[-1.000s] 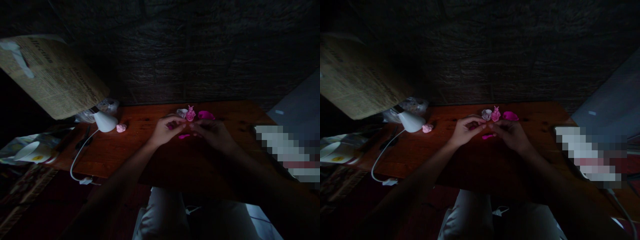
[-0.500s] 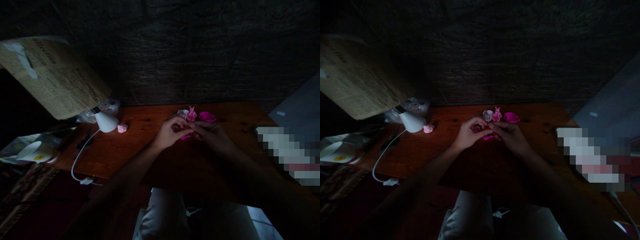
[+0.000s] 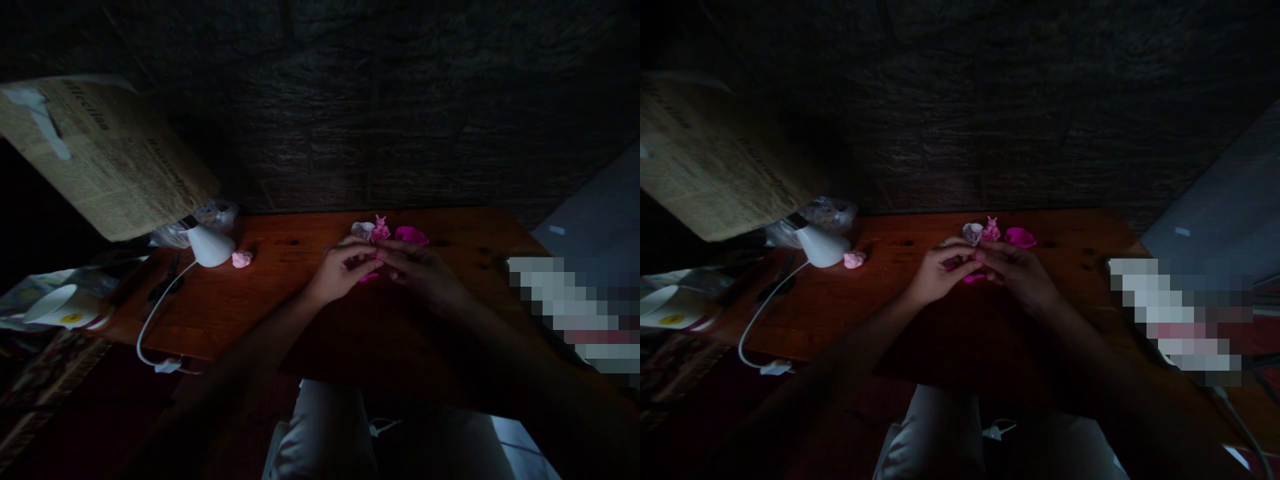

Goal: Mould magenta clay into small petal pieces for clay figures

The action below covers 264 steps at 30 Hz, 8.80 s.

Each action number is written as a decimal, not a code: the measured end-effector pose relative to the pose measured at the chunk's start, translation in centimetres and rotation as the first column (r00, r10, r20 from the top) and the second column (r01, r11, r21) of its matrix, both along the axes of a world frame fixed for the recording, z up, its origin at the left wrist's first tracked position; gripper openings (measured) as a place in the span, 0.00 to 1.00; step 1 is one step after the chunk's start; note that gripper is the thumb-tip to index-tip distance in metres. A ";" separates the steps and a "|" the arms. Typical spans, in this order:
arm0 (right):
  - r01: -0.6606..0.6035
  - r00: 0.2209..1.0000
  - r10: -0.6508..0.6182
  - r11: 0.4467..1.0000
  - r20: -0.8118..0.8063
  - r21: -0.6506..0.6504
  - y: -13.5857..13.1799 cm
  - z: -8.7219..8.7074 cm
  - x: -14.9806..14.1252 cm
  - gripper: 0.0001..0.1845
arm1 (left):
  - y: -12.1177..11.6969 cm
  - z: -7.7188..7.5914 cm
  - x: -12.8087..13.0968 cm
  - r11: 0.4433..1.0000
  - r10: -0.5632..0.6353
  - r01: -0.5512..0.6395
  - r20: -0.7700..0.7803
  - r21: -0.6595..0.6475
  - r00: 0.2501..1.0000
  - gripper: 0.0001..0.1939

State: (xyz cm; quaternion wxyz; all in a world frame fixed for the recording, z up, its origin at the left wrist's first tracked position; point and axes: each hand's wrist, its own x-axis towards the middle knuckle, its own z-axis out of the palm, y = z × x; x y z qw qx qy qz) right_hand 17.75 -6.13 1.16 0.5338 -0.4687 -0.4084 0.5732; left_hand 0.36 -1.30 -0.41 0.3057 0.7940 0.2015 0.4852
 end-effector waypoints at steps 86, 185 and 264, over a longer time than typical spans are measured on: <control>-0.056 0.995 0.034 0.967 0.090 0.250 0.1 -0.7 0.4 0.16 | -0.3 0.2 0.0 0.982 -0.017 0.018 0.008 -0.188 1.000 0.08; -0.167 0.964 0.166 0.986 -0.206 0.011 0.0 0.0 0.1 0.20 | -1.1 0.4 0.2 0.988 0.053 -0.040 -0.083 0.148 0.995 0.08; -0.161 0.960 0.162 0.987 -0.230 0.025 0.2 -0.6 0.4 0.16 | -1.6 0.6 0.0 0.998 0.058 -0.059 -0.074 -0.003 0.996 0.09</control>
